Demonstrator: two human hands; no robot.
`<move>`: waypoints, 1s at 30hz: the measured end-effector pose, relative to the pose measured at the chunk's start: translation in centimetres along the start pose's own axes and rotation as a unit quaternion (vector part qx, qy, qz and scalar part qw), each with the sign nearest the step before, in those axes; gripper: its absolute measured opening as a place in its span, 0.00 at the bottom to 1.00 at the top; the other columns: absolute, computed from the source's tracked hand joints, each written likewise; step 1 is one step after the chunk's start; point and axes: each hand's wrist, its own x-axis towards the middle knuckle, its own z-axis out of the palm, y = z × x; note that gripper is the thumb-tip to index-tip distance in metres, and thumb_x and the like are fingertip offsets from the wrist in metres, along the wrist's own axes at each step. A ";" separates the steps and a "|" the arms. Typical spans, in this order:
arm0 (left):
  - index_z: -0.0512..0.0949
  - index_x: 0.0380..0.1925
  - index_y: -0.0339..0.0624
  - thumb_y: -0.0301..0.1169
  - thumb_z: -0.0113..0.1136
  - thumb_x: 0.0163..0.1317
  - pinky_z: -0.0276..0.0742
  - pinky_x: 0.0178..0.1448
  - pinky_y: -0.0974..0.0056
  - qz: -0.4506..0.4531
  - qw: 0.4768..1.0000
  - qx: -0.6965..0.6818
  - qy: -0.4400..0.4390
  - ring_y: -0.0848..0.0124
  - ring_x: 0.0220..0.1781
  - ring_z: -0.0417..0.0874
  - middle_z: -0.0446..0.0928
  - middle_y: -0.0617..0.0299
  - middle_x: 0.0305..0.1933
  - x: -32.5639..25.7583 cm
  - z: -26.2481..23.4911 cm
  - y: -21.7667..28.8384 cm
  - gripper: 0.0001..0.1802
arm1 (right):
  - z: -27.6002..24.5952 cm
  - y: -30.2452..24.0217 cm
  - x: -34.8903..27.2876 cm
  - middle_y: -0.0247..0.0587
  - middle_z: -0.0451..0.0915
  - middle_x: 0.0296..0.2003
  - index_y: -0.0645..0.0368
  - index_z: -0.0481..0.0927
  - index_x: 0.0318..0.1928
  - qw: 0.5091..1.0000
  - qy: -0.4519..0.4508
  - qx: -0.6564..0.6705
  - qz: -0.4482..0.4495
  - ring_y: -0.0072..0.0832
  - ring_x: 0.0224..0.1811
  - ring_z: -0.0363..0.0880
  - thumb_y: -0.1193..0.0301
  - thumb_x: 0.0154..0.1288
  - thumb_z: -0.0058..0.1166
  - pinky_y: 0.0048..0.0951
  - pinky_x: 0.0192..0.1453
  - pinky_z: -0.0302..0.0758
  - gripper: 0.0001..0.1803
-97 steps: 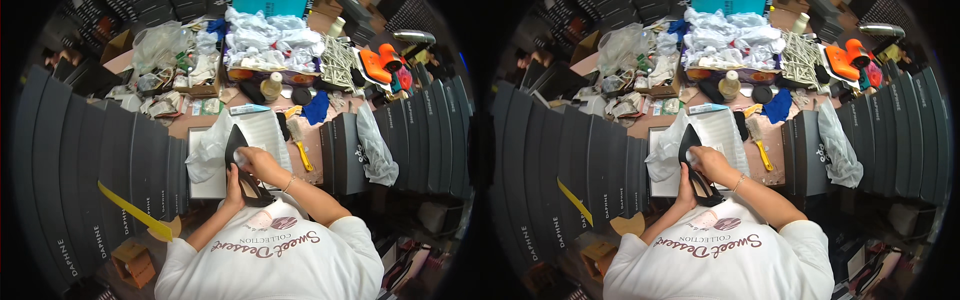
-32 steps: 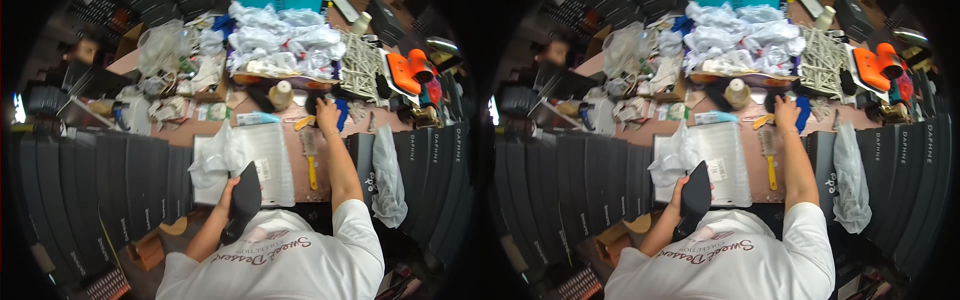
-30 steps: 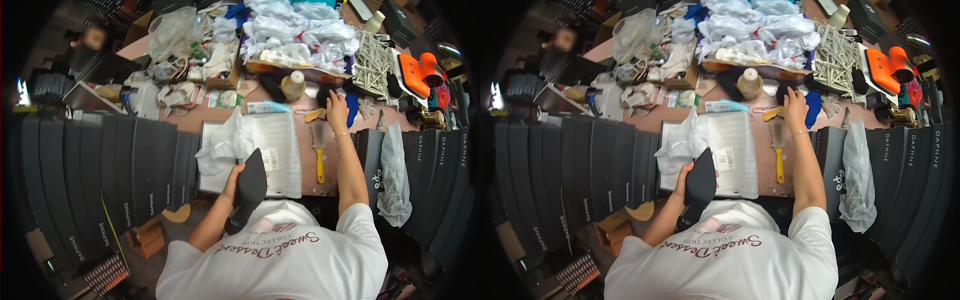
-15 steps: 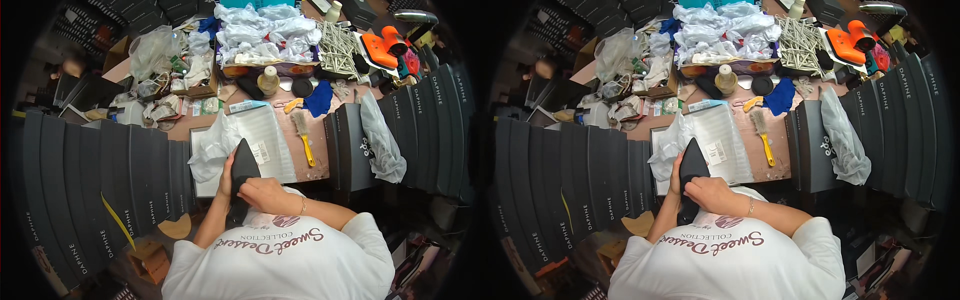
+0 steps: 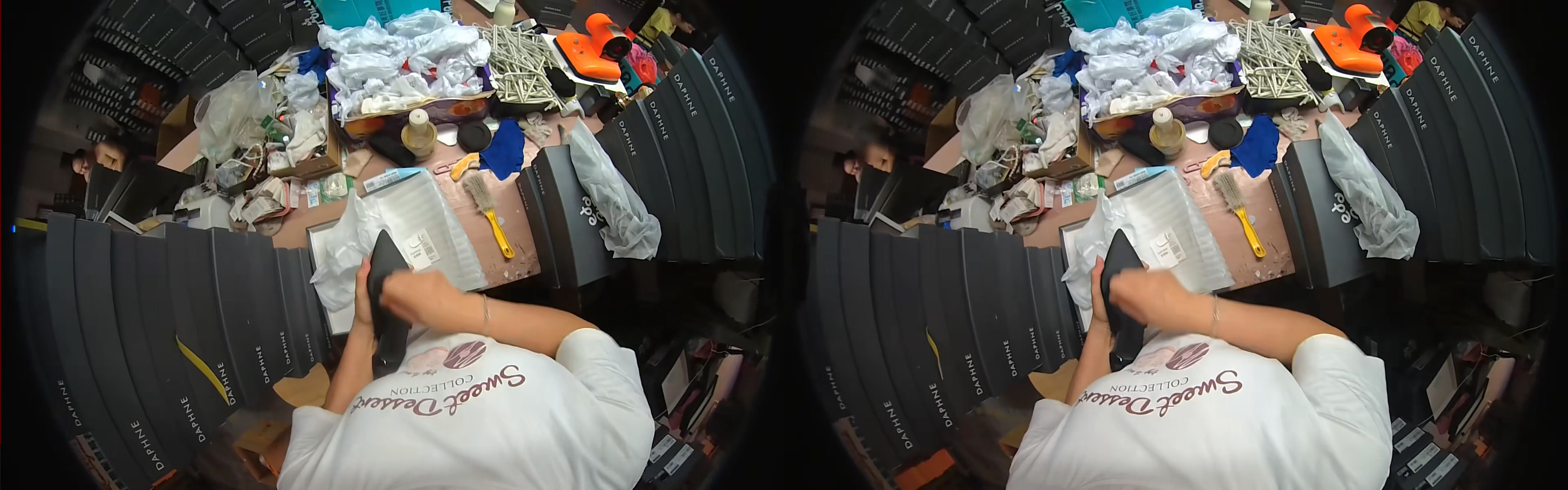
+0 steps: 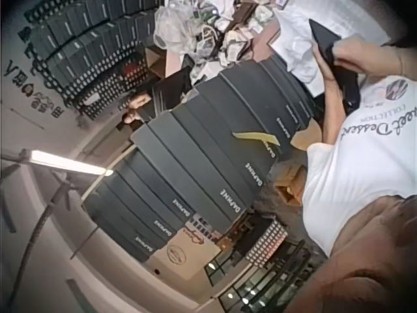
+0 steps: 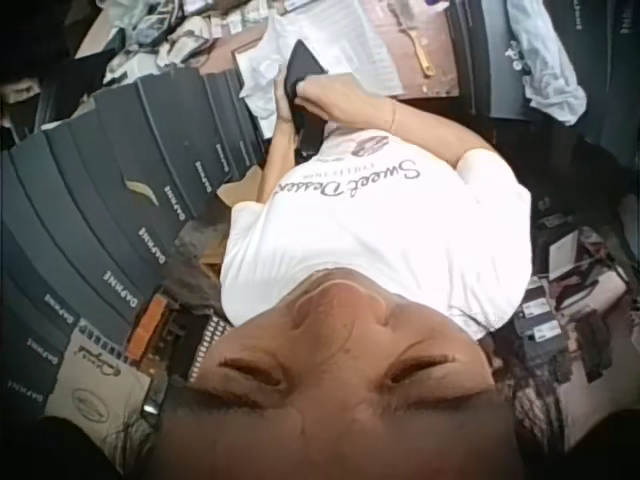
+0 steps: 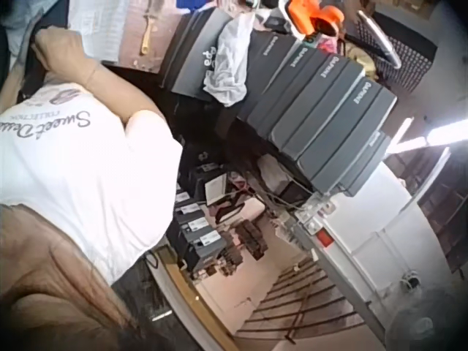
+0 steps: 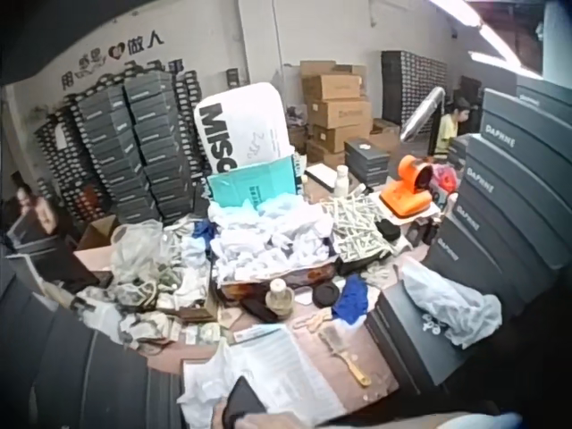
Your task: The person is checking the quality of shoes and packaging them into boxes with tissue paper and protective bags.
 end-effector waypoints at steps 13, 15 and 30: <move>0.75 0.46 0.41 0.57 0.38 0.66 0.79 0.46 0.68 -0.013 0.995 -0.092 -0.040 0.67 0.39 0.82 0.79 0.57 0.40 2.0 -0.8 0.7 0.31 | 1.1 0.9 -0.1 0.41 0.73 0.27 0.55 0.73 0.31 0.998 -0.046 -0.042 -0.007 0.38 0.29 0.76 0.68 0.56 0.55 0.38 0.29 0.73 0.06; 0.76 0.42 0.39 0.58 0.39 0.65 0.80 0.42 0.67 0.029 0.997 -0.041 0.064 0.67 0.36 0.82 0.79 0.57 0.36 2.1 -1.1 1.4 0.32 | 1.1 -1.2 -0.6 0.39 0.73 0.30 0.55 0.74 0.32 0.998 -0.045 0.006 -0.033 0.38 0.31 0.75 0.70 0.56 0.56 0.38 0.31 0.73 0.06; 0.75 0.35 0.39 0.61 0.38 0.62 0.80 0.40 0.61 0.017 0.990 -0.106 0.089 0.64 0.32 0.81 0.77 0.55 0.31 2.8 -3.7 1.3 0.34 | 3.5 -0.6 -0.9 0.39 0.72 0.29 0.57 0.81 0.41 0.988 -0.105 0.052 -0.097 0.38 0.31 0.75 0.74 0.52 0.54 0.36 0.35 0.73 0.13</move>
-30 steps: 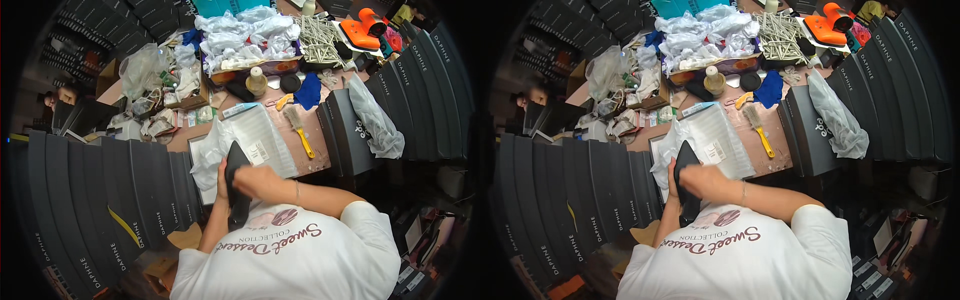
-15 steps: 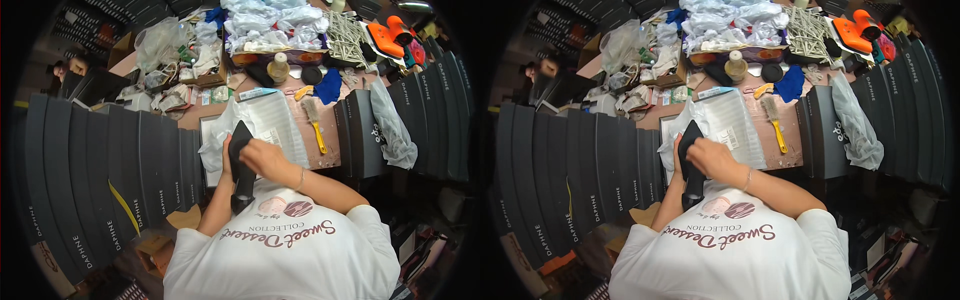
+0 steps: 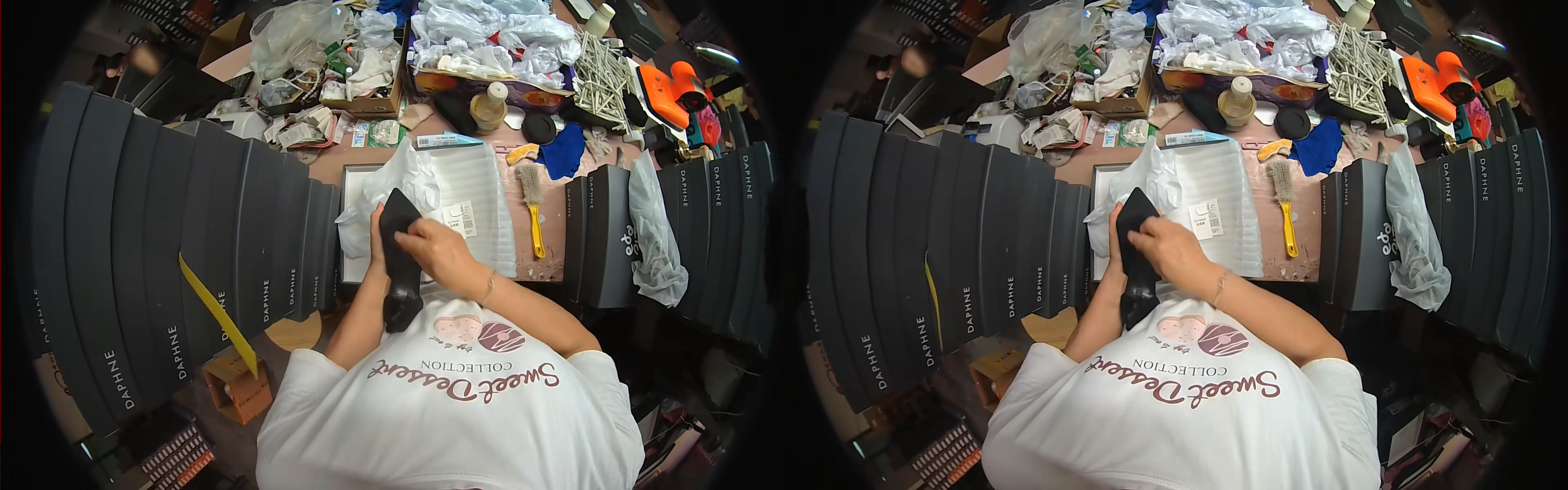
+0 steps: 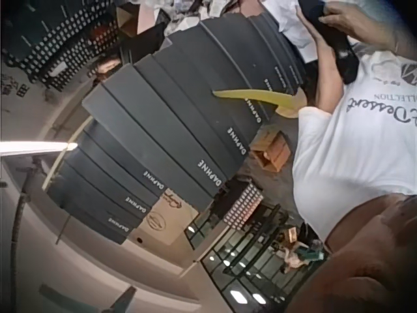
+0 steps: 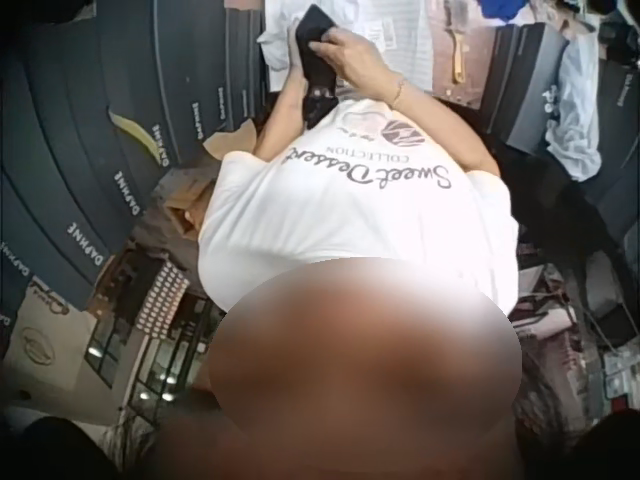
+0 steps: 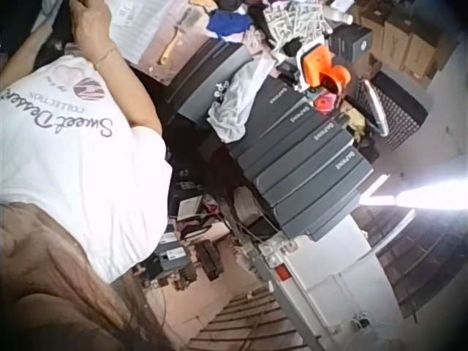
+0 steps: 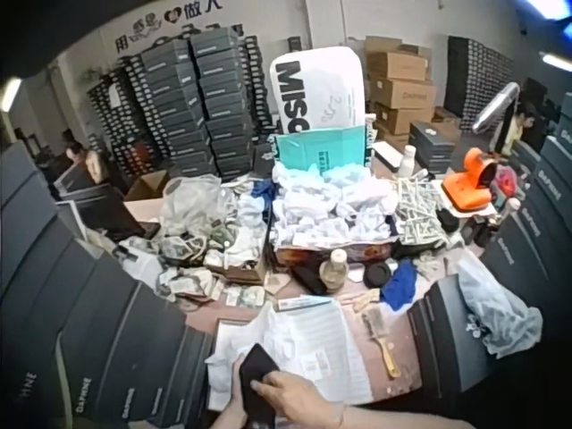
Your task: The person is checking the quality of shoes and packaging them into boxes with tissue paper and protective bags.
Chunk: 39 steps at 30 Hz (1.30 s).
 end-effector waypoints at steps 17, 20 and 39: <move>0.76 0.37 0.46 0.58 0.48 0.60 0.74 0.43 0.66 0.256 0.964 -0.034 0.067 0.69 0.37 0.78 0.77 0.63 0.36 3.6 0.7 8.2 0.26 | -3.5 -0.5 -4.2 0.43 0.77 0.36 0.61 0.79 0.48 0.988 -0.052 0.110 0.098 0.37 0.35 0.77 0.79 0.55 0.56 0.34 0.39 0.75 0.18; 0.76 0.37 0.46 0.59 0.50 0.58 0.76 0.42 0.63 0.282 0.953 0.002 0.109 0.67 0.35 0.80 0.77 0.63 0.34 2.7 2.3 8.4 0.27 | -3.4 -3.6 0.3 0.39 0.76 0.38 0.56 0.80 0.48 0.999 0.016 -0.019 -0.034 0.34 0.37 0.76 0.78 0.49 0.58 0.33 0.40 0.74 0.21; 0.63 0.63 0.28 0.43 0.52 0.67 0.60 0.67 0.66 0.375 0.798 0.455 0.128 0.65 0.64 0.68 0.66 0.52 0.65 6.1 -6.5 10.2 0.33 | -9.1 10.9 -9.0 0.50 0.73 0.47 0.57 0.74 0.52 0.918 0.194 -0.200 0.281 0.47 0.49 0.73 0.67 0.57 0.60 0.43 0.51 0.70 0.22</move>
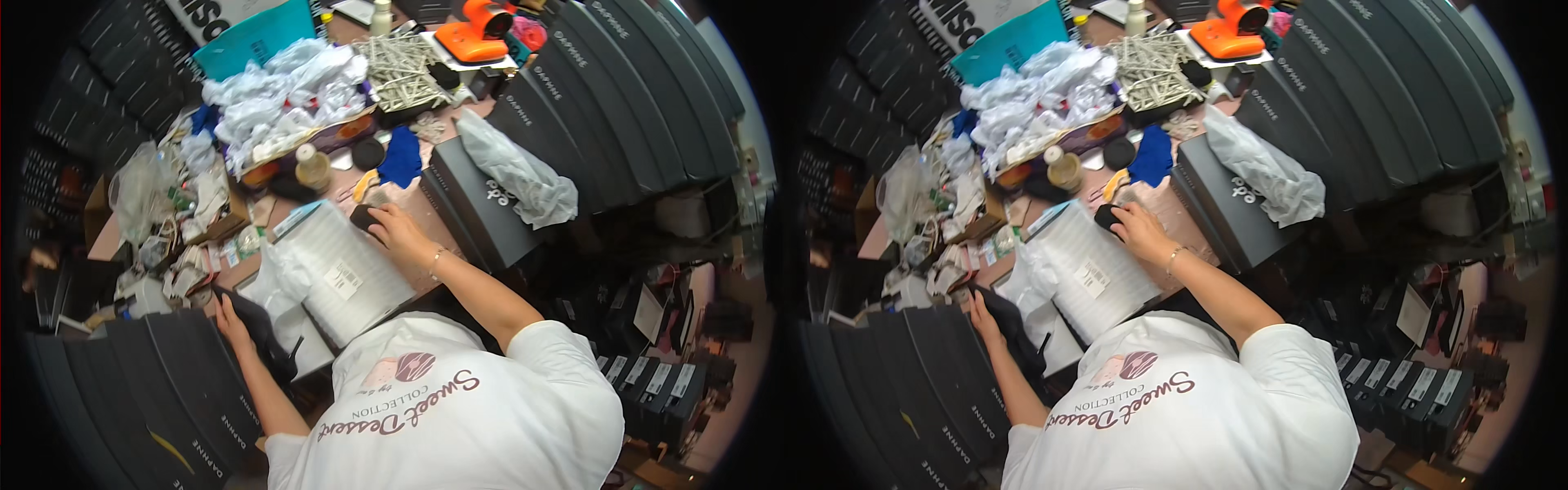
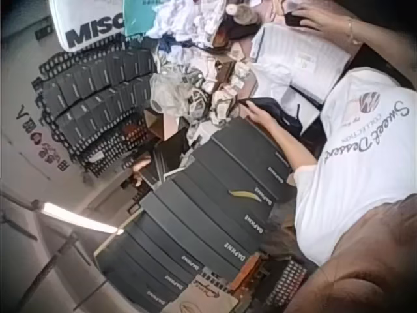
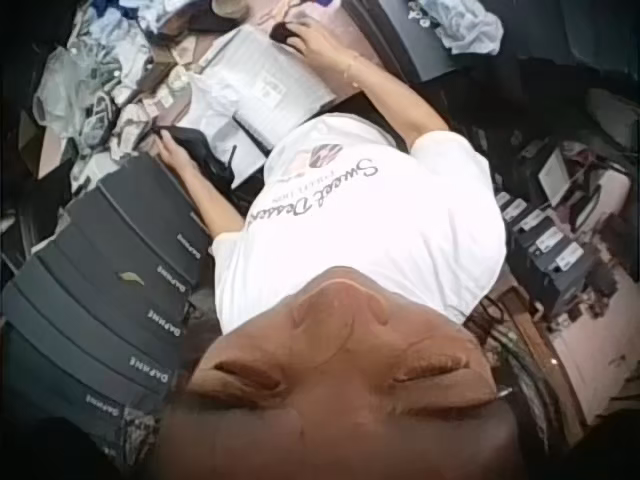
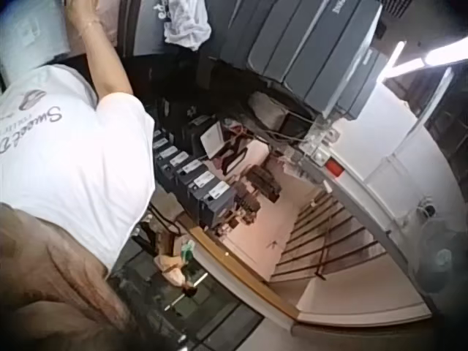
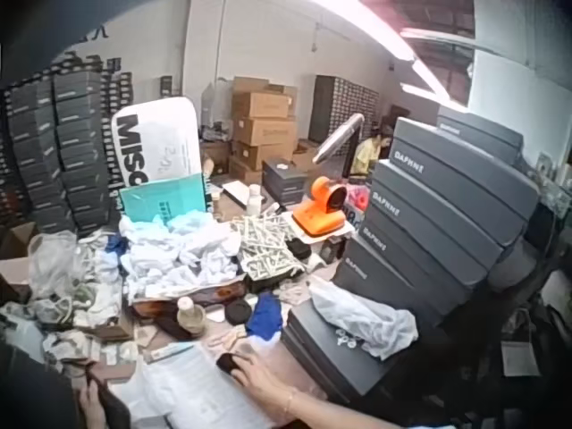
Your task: The person is checking the quality of shoes and packaging them into boxes with tissue paper and protective bags.
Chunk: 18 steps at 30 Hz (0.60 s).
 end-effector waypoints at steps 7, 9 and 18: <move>0.63 0.63 0.35 0.34 0.62 0.59 0.61 0.67 0.56 0.121 0.945 0.300 -0.046 0.50 0.66 0.65 0.63 0.44 0.65 -3.5 2.4 0.9 0.33 | -17.1 4.2 1.9 0.51 0.71 0.53 0.58 0.63 0.63 0.896 0.056 -0.428 0.106 0.42 0.55 0.71 0.60 0.43 0.70 0.44 0.57 0.66 0.46; 0.65 0.62 0.36 0.32 0.62 0.58 0.62 0.66 0.57 0.127 0.966 0.200 -0.106 0.54 0.66 0.65 0.64 0.47 0.64 -6.0 6.4 3.9 0.32 | -20.6 8.3 0.3 0.47 0.78 0.41 0.61 0.66 0.58 0.857 -0.060 -0.471 0.199 0.41 0.44 0.78 0.64 0.40 0.72 0.41 0.45 0.75 0.42; 0.51 0.69 0.47 0.57 0.61 0.56 0.61 0.66 0.45 -0.232 0.832 -0.347 -0.365 0.60 0.69 0.61 0.59 0.52 0.68 -12.9 19.0 12.3 0.49 | -14.1 -4.0 2.8 0.35 0.80 0.34 0.54 0.73 0.55 0.910 -0.182 -0.290 -0.235 0.30 0.42 0.79 0.70 0.54 0.52 0.33 0.39 0.73 0.24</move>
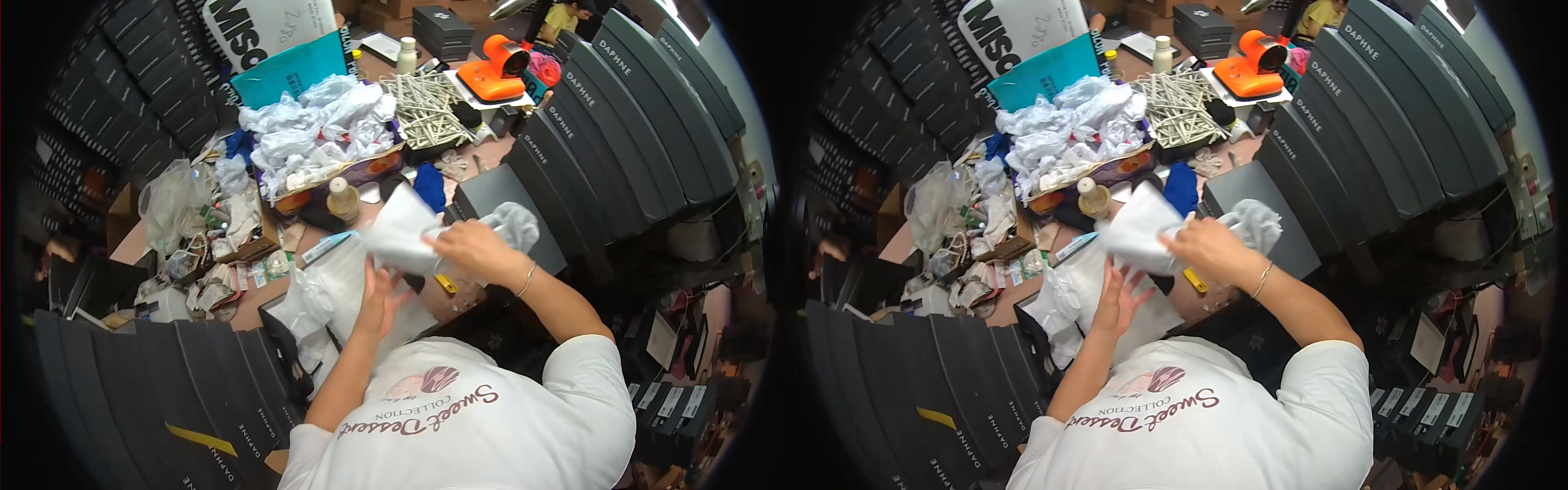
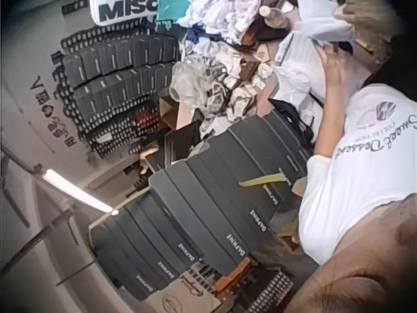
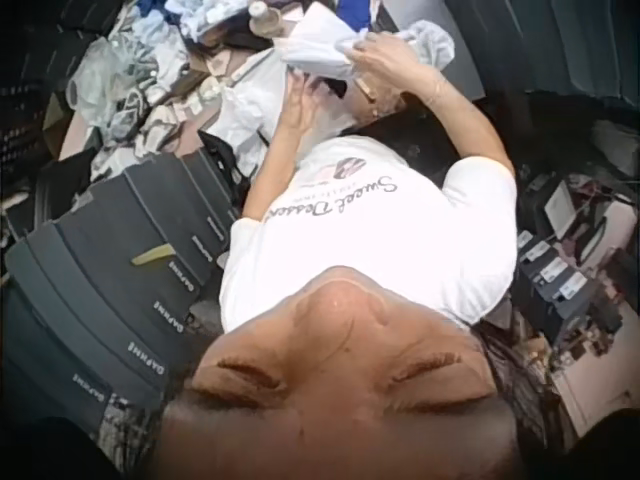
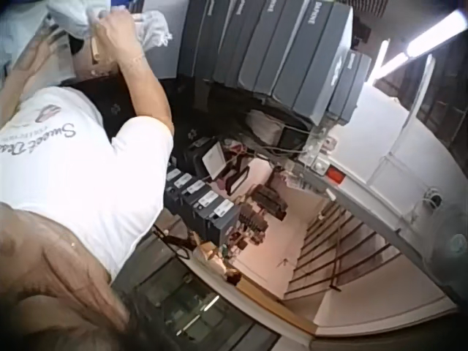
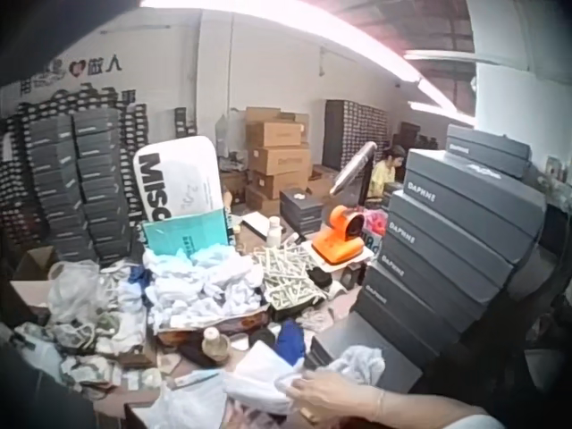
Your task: The person is checking the quality of shoes and packaging them into boxes with tissue paper and protective bags.
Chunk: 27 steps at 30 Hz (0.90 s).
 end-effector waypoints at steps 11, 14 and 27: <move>0.71 0.55 0.46 0.53 0.47 0.58 0.66 0.63 0.48 0.069 0.931 -0.266 0.241 0.60 0.60 0.73 0.76 0.58 0.54 -2.0 -10.3 1.4 0.30 | 8.0 -17.1 5.6 0.42 0.76 0.50 0.58 0.78 0.43 0.917 0.173 0.318 -0.165 0.37 0.60 0.70 0.75 0.52 0.54 0.46 0.67 0.61 0.15; 0.72 0.56 0.49 0.54 0.46 0.58 0.64 0.66 0.46 0.107 0.907 -0.355 0.200 0.57 0.61 0.72 0.73 0.59 0.60 -3.7 -10.5 3.8 0.31 | 4.2 -14.5 4.2 0.44 0.76 0.50 0.61 0.77 0.42 0.859 0.259 0.442 -0.023 0.40 0.58 0.72 0.77 0.48 0.60 0.41 0.68 0.60 0.17; 0.67 0.59 0.43 0.57 0.44 0.61 0.66 0.66 0.49 0.184 0.923 -0.244 0.231 0.55 0.62 0.72 0.71 0.56 0.61 -6.3 -12.0 3.5 0.35 | 3.4 -13.1 4.1 0.46 0.78 0.34 0.63 0.77 0.38 0.722 -0.022 0.683 0.111 0.39 0.37 0.79 0.71 0.60 0.57 0.35 0.46 0.74 0.09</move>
